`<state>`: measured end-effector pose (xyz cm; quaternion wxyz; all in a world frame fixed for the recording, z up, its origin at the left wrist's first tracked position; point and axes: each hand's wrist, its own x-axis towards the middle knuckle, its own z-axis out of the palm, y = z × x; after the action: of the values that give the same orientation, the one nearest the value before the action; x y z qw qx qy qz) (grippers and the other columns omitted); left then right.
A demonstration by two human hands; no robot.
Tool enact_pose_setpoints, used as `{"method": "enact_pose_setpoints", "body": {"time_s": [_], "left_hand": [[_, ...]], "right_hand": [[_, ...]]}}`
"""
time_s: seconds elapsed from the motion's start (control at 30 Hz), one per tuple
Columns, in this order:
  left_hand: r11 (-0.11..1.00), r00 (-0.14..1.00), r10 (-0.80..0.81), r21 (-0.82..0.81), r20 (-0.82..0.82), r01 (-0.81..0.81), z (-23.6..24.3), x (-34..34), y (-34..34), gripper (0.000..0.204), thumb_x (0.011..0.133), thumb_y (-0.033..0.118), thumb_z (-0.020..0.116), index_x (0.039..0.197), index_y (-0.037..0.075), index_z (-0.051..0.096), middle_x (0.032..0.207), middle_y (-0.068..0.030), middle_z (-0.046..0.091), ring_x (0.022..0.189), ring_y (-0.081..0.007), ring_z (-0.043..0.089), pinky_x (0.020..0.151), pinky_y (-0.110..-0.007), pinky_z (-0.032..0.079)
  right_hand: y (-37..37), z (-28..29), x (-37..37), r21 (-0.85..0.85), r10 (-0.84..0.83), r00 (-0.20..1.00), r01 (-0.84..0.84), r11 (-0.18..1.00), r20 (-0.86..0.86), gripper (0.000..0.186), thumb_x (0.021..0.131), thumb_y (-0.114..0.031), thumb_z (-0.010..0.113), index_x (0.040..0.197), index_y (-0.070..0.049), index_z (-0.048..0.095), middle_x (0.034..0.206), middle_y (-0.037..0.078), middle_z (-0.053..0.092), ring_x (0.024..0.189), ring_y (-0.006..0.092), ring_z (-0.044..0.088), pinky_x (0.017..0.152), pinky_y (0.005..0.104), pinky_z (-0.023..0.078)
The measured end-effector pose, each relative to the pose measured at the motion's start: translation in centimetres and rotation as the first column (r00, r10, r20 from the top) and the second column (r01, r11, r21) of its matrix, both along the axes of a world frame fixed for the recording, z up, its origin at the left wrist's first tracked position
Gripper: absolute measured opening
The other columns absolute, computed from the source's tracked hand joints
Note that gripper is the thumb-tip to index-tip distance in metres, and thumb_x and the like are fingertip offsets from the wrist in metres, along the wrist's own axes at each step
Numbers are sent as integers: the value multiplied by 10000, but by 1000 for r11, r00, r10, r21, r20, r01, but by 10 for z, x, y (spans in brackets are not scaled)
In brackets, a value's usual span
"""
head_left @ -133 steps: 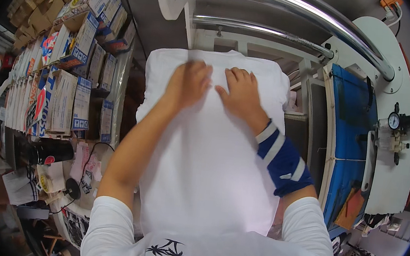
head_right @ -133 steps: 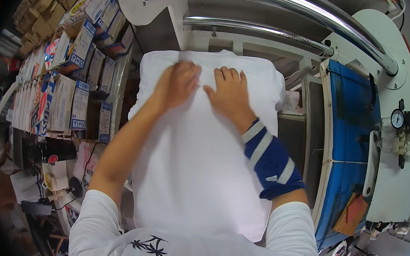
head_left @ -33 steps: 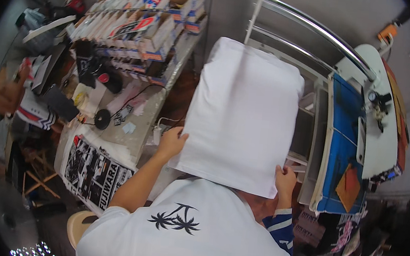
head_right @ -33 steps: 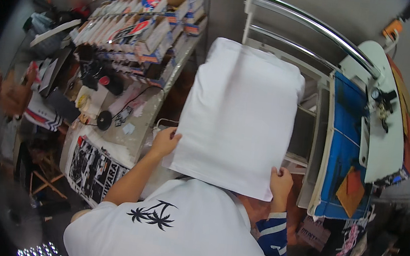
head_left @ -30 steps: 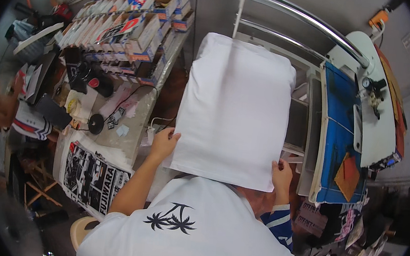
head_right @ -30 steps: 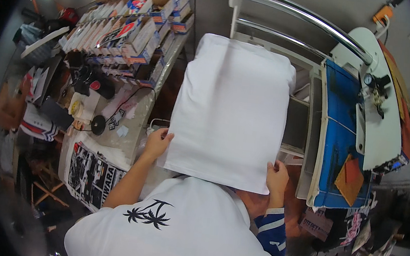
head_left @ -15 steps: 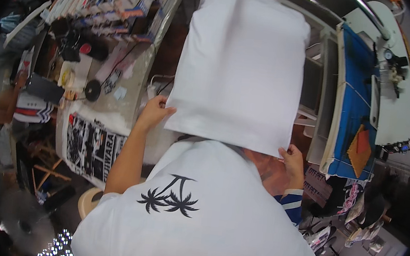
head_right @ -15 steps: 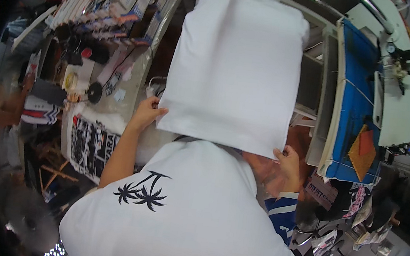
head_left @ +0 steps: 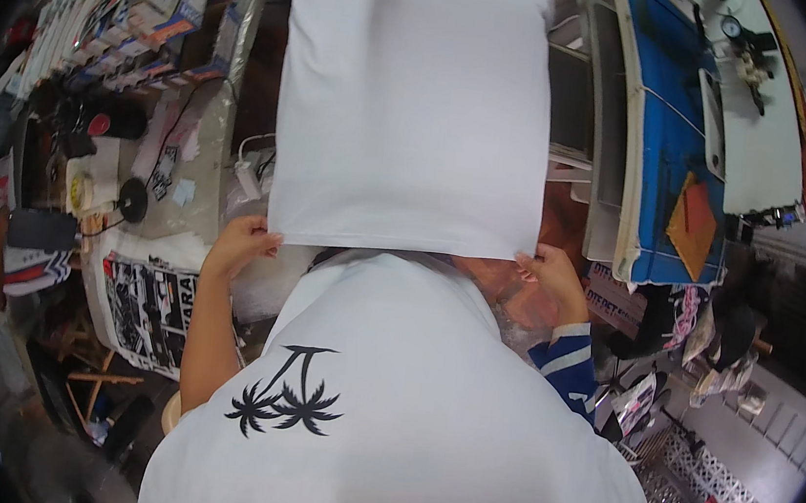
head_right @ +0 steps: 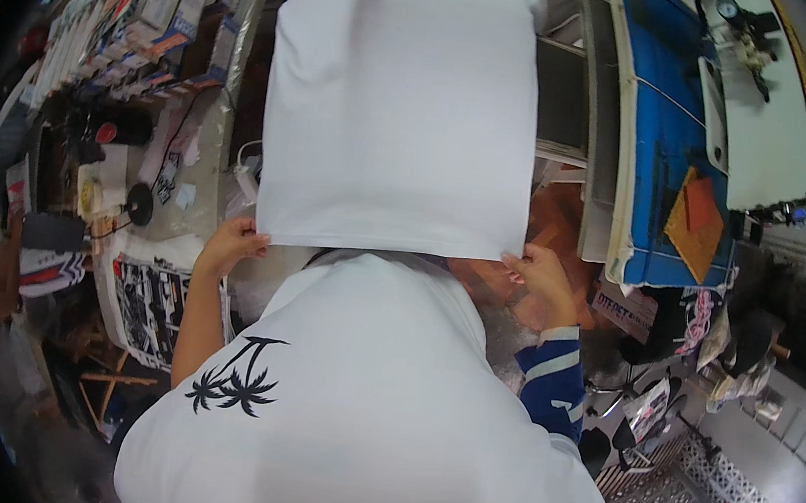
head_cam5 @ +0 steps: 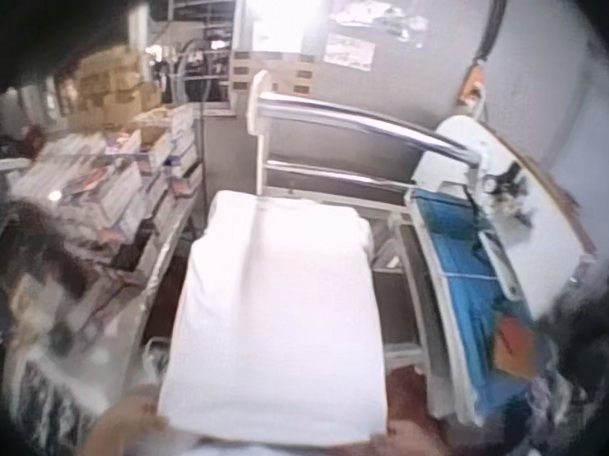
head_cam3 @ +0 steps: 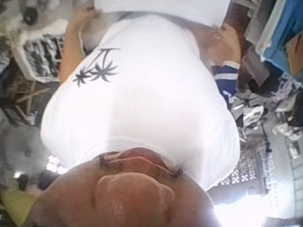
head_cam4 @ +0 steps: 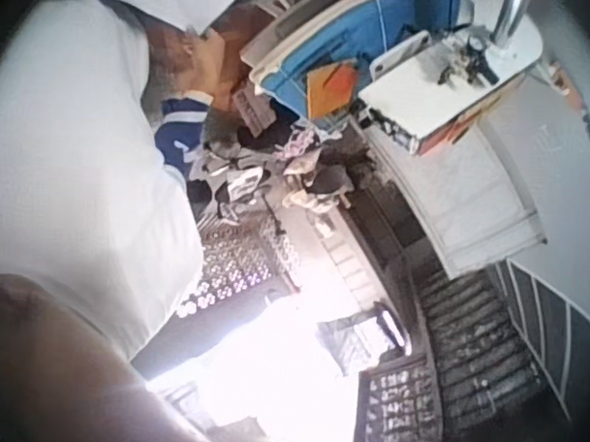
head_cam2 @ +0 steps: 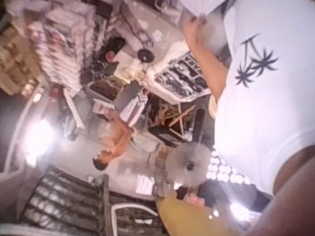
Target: The person places a white t-shirt on a heat press, aligns a transfer design, and uses the machine to apply the graphic. The person repeats the process with another t-shirt, handling the garments and transfer sheets by hand.
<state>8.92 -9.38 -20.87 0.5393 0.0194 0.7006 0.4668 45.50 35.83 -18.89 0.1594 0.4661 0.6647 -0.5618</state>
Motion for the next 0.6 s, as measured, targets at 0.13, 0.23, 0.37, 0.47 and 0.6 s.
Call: {"method": "enact_pose_setpoints", "body": {"time_s": [0.13, 0.23, 0.37, 0.47, 0.6], "left_hand": [[994, 842, -32, -107, -539, -30, -11, -19, -8, 271, 902, 101, 736, 1142, -16, 689, 960, -84, 723, 843, -189, 681, 792, -333, 567], [992, 391, -26, -72, -920, -102, 23, -14, 59, 399, 910, 118, 707, 1290, 16, 646, 1253, -157, 658, 1160, -312, 613, 1026, -431, 481], [957, -69, -216, -226, -974, 181, 30, 18, 127, 653, 962, 228, 656, 1556, 79, 431, 1661, -198, 291, 1559, -408, 197, 1252, -568, 169], [938, -39, -277, -279, -960, 204, 3, 22, 122, 697, 963, 328, 653, 1572, 88, 411, 1676, -196, 267, 1560, -424, 185, 1234, -624, 131], [928, -90, -236, -252, -968, 275, 12, 32, 115, 621, 933, 346, 679, 1470, 80, 515, 1594, -201, 381, 1507, -402, 294, 1211, -612, 173]], "right_hand": [[10, 13, -13, 475, 129, 991, -126, 871, 28, 307, 925, -191, 736, 1139, 24, 691, 1027, 154, 724, 926, 302, 694, 825, 417, 562], [-10, 19, -62, 884, 211, 975, -38, 467, -70, 428, 947, -251, 694, 1280, 10, 633, 1298, 228, 625, 1206, 408, 578, 1022, 491, 467], [-65, 21, -130, 976, 439, 897, -134, 174, 45, 671, 977, -382, 637, 1511, -20, 454, 1611, 249, 344, 1518, 439, 258, 1223, 572, 225], [-71, -9, -126, 943, 404, 904, -247, 222, 142, 769, 989, -452, 594, 1579, -23, 351, 1653, 247, 270, 1559, 441, 157, 1235, 623, 140], [-77, -2, -116, 955, 474, 880, -150, 256, 11, 613, 939, -389, 671, 1429, -47, 535, 1554, 231, 398, 1472, 440, 299, 1200, 615, 195]]}}
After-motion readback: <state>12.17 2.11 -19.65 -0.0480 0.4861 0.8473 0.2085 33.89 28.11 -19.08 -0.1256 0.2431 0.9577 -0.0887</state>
